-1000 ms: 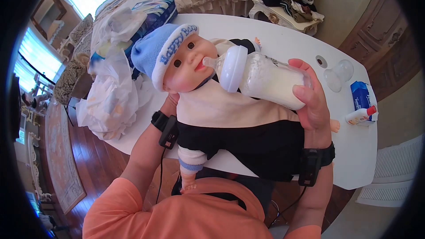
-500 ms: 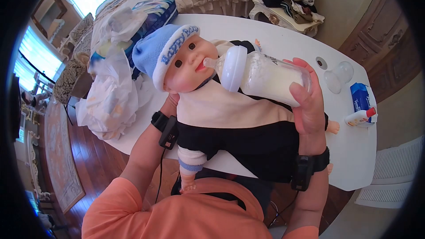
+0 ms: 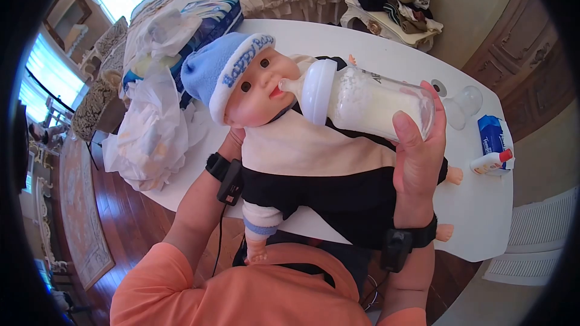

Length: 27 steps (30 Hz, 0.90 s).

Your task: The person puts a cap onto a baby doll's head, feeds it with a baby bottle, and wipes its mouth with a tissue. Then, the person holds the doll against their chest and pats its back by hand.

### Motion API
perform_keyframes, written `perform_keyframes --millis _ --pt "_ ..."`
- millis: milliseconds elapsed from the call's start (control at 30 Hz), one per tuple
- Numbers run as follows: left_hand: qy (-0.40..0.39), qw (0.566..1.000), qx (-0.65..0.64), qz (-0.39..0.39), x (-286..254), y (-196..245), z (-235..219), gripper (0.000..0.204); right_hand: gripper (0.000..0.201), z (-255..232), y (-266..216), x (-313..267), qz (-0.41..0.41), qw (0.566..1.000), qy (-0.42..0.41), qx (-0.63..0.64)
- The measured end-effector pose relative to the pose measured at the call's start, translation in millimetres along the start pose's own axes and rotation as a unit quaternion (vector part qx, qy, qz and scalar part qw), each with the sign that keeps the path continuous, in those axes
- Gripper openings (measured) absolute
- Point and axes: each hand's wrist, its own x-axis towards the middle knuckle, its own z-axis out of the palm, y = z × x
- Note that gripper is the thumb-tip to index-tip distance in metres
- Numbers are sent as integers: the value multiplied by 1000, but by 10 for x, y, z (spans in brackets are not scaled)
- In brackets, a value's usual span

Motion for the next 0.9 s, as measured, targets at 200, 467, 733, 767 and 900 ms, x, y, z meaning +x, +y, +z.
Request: perform_keyframes --millis 200,467,733,767,900 --pt "5 994 105 42 16 -8 -52 48 68 43 85 -20 -12 999 26 43" --pt "-30 997 50 53 43 -14 -44 48 66 126 121 -37 -17 996 46 78" --pt "0 1000 9 8 -2 -20 -72 48 63 142 116 -61 -8 996 38 85" --pt "-14 1000 0 1 -4 -14 -50 49 63 142 115 -61 -8 996 38 85" --pt "2 997 77 0 -13 -10 -124 48 63 164 109 -69 -9 995 40 94"
